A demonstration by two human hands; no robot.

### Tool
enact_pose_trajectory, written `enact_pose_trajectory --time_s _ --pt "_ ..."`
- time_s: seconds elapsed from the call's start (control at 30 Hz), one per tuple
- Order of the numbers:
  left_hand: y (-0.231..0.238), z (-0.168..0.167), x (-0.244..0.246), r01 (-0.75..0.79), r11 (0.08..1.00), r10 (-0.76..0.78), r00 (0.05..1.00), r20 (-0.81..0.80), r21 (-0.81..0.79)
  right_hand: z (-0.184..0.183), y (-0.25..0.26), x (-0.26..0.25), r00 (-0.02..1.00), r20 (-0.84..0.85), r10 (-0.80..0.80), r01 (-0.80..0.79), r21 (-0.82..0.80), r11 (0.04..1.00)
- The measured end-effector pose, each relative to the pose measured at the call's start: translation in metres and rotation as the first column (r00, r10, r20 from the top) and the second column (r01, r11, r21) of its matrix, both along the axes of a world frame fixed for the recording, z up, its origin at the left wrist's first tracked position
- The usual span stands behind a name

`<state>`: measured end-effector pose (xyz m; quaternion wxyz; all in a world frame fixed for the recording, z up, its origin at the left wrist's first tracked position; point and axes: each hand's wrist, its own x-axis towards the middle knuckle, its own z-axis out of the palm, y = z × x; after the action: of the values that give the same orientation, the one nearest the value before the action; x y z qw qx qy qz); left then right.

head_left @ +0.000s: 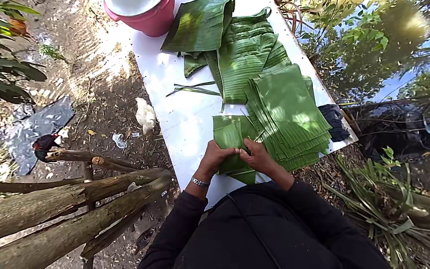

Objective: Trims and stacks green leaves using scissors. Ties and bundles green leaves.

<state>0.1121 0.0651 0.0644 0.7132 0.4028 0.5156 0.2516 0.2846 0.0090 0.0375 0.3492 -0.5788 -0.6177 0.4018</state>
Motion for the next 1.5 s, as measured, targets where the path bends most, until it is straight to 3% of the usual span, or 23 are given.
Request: enact_pose_trajectory --time_s 0.13,0.23,0.3,0.37,0.43,0.5,0.53,0.6,0.67,0.73,0.87,0.97,1.1,1.27,1.37,1.5 --pt "0.003 0.012 -0.003 0.029 0.999 -0.026 0.993 0.119 -0.026 -0.003 0.006 0.014 0.995 -0.041 -0.089 0.085 -0.09 0.992" --pt "0.007 0.02 -0.019 0.038 0.999 -0.033 0.943 0.332 -0.008 -0.007 0.008 0.035 0.943 -0.107 -0.316 0.296 -0.17 0.94" --pt "0.012 0.021 -0.036 0.007 0.999 -0.03 0.877 0.48 0.05 -0.008 0.006 0.055 0.842 -0.242 -0.483 0.422 -0.263 0.868" --pt "0.02 0.02 -0.057 -0.039 0.993 -0.038 0.796 0.604 0.114 -0.006 0.003 0.074 0.661 -0.372 -0.652 0.548 -0.355 0.758" --pt "0.029 0.022 -0.077 -0.083 0.987 -0.04 0.71 0.703 0.14 -0.002 0.002 0.094 0.49 -0.434 -0.756 0.634 -0.418 0.651" --pt "0.034 0.027 -0.092 -0.131 0.985 -0.007 0.627 0.779 0.114 0.002 0.001 0.11 0.383 -0.445 -0.81 0.695 -0.439 0.57" --pt "0.035 0.031 -0.096 -0.148 0.983 0.009 0.616 0.788 0.105 0.003 0.0 0.115 0.343 -0.447 -0.826 0.719 -0.441 0.538" --pt "0.035 0.04 -0.096 -0.171 0.979 0.041 0.705 0.708 0.113 0.006 0.0 0.121 0.302 -0.455 -0.837 0.735 -0.448 0.509" --pt "0.031 0.048 -0.081 -0.199 0.974 0.12 0.864 0.489 0.113 0.011 0.0 0.116 0.324 -0.452 -0.831 0.702 -0.474 0.532" --pt "0.027 0.046 -0.055 -0.195 0.976 0.165 0.954 0.25 0.1 0.016 0.001 0.098 0.401 -0.471 -0.786 0.595 -0.518 0.614" --pt "0.017 0.012 -0.018 -0.023 0.998 0.015 0.992 0.127 0.059 0.014 0.006 0.05 0.551 -0.57 -0.609 0.238 -0.592 0.77" --pt "0.011 0.005 -0.005 0.059 0.998 -0.061 0.997 0.057 0.028 0.013 0.008 0.024 0.659 -0.61 -0.44 0.065 -0.536 0.841" --pt "0.01 0.007 -0.003 0.078 0.996 -0.078 0.997 0.016 0.052 0.014 0.006 0.013 0.82 -0.504 -0.271 0.029 -0.436 0.899" --pt "0.011 0.005 -0.005 0.093 0.991 -0.091 0.995 -0.027 0.092 0.011 0.007 0.013 0.939 -0.311 -0.144 0.045 -0.305 0.951" --pt "0.01 0.002 -0.003 0.091 0.992 -0.087 0.995 -0.041 0.092 0.009 0.007 0.012 0.98 -0.176 -0.094 0.049 -0.245 0.968" --pt "0.008 0.002 -0.001 0.081 0.993 -0.077 0.996 -0.052 0.082 0.009 0.004 0.01 0.984 -0.153 -0.09 0.057 -0.208 0.977"
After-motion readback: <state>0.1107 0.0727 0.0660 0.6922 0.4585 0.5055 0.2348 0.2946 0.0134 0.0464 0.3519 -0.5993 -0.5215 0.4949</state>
